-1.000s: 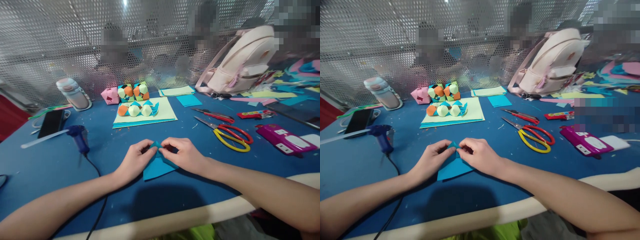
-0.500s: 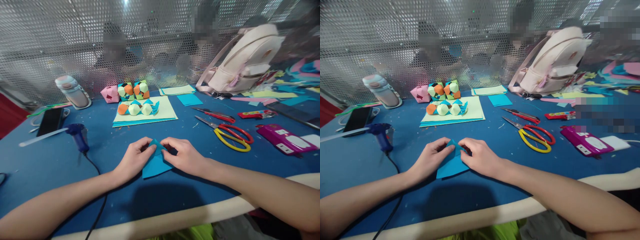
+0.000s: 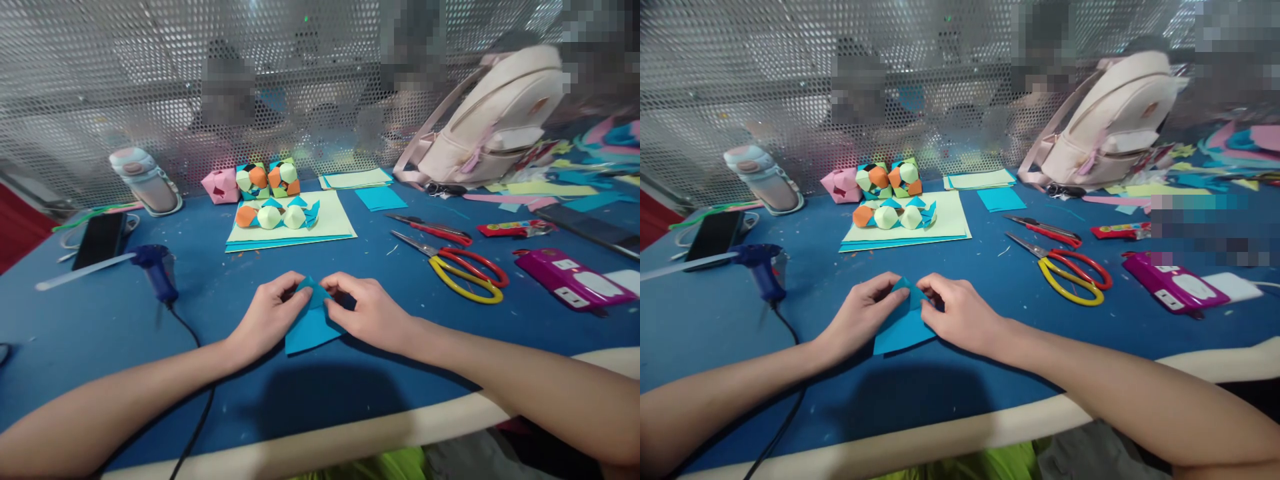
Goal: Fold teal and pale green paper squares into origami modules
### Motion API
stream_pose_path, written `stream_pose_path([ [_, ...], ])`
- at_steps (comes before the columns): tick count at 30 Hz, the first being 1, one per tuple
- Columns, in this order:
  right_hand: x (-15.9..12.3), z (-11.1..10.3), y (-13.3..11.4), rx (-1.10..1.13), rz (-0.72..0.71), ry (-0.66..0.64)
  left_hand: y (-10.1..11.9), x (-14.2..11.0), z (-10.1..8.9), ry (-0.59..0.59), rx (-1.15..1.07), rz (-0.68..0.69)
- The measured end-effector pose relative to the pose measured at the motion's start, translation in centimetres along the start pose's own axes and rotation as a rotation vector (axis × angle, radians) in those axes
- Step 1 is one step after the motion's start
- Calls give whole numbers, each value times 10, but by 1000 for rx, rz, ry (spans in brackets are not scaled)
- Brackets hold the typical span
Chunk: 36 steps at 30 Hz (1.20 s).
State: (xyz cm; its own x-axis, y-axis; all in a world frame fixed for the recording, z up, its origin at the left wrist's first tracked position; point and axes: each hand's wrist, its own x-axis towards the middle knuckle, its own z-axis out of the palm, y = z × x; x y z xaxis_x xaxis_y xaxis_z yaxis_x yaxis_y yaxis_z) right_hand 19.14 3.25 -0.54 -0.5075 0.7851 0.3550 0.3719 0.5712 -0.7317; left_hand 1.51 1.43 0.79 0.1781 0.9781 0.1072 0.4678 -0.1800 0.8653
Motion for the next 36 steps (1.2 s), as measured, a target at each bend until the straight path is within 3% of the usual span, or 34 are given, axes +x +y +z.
stream_pose_path([
  [6,2,0,-1,6,-38,69,3,1,-1,-21,-15,-16],
  [15,2,-3,4,16,-92,54,1,3,-6,-123,-150,-188],
  [27,2,-6,16,64,-356,-54,1,2,-9,-171,-151,-239],
  [36,0,-8,28,-94,-565,-101,-1,2,-12,-217,-203,-250],
])
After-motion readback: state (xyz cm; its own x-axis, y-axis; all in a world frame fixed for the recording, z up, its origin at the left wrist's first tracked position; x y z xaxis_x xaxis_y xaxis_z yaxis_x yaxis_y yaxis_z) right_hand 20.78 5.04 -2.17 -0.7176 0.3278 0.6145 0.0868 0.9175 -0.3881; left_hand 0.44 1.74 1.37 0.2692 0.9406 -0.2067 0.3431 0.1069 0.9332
